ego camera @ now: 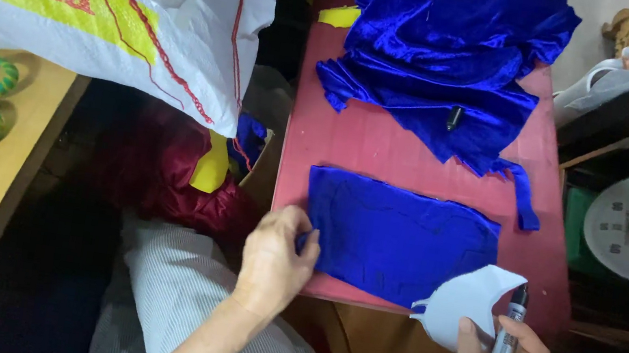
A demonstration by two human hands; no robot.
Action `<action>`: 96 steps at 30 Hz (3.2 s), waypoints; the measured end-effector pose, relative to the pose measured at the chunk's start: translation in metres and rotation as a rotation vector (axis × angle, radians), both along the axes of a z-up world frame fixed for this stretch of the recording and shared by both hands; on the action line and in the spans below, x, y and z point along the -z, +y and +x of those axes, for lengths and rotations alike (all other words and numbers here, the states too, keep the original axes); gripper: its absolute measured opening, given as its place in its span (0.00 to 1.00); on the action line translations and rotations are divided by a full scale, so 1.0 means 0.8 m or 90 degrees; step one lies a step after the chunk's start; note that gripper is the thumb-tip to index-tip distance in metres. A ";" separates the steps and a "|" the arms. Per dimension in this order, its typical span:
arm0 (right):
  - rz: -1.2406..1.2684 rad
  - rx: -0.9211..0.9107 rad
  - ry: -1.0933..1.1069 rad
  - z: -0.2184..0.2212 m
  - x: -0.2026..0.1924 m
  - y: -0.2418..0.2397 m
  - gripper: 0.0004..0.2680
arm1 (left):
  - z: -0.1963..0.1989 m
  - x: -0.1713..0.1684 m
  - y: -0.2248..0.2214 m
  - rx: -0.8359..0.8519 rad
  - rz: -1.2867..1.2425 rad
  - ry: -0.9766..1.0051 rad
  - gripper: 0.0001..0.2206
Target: Tracing a bird-shaped template onto blue fabric using a marker
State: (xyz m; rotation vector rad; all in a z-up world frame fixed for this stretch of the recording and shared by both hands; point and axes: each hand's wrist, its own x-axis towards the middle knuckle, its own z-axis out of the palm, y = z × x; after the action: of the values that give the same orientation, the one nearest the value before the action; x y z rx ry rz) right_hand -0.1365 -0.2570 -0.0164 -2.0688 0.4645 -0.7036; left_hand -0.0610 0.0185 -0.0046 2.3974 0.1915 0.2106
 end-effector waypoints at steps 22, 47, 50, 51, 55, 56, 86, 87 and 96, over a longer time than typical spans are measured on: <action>0.140 -0.005 -0.034 0.005 0.030 -0.020 0.16 | -0.032 0.024 -0.047 0.322 0.305 -0.303 0.14; 0.077 -0.143 0.112 0.042 -0.065 -0.006 0.12 | 0.012 -0.002 -0.015 -0.007 -0.232 0.008 0.17; 0.164 -0.010 0.125 0.030 -0.074 -0.014 0.11 | 0.022 0.001 -0.009 0.044 -0.239 0.018 0.19; 0.182 0.016 0.145 0.028 -0.084 -0.014 0.11 | 0.025 0.004 -0.006 0.043 -0.263 0.034 0.16; 0.200 0.057 0.144 0.025 -0.094 -0.026 0.11 | 0.040 -0.003 0.005 0.022 -0.465 0.160 0.16; 0.201 0.059 0.142 0.025 -0.094 -0.027 0.11 | 0.043 -0.007 0.006 0.025 -0.463 0.159 0.16; 0.244 0.165 0.068 0.019 -0.088 -0.044 0.10 | 0.103 0.063 -0.235 0.247 -0.156 -0.040 0.30; 0.217 0.182 0.070 0.020 -0.089 -0.042 0.11 | 0.099 0.070 -0.249 0.261 -0.136 -0.023 0.30; 0.142 0.141 0.015 0.015 -0.066 -0.047 0.13 | 0.068 -0.028 -0.263 0.393 -0.107 0.109 0.36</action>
State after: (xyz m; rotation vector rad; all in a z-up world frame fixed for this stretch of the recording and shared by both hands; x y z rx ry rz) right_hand -0.1249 -0.2949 0.0364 -1.8347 0.7591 -0.7222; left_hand -0.0068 -0.1919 0.0175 2.1876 -0.4350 -0.2866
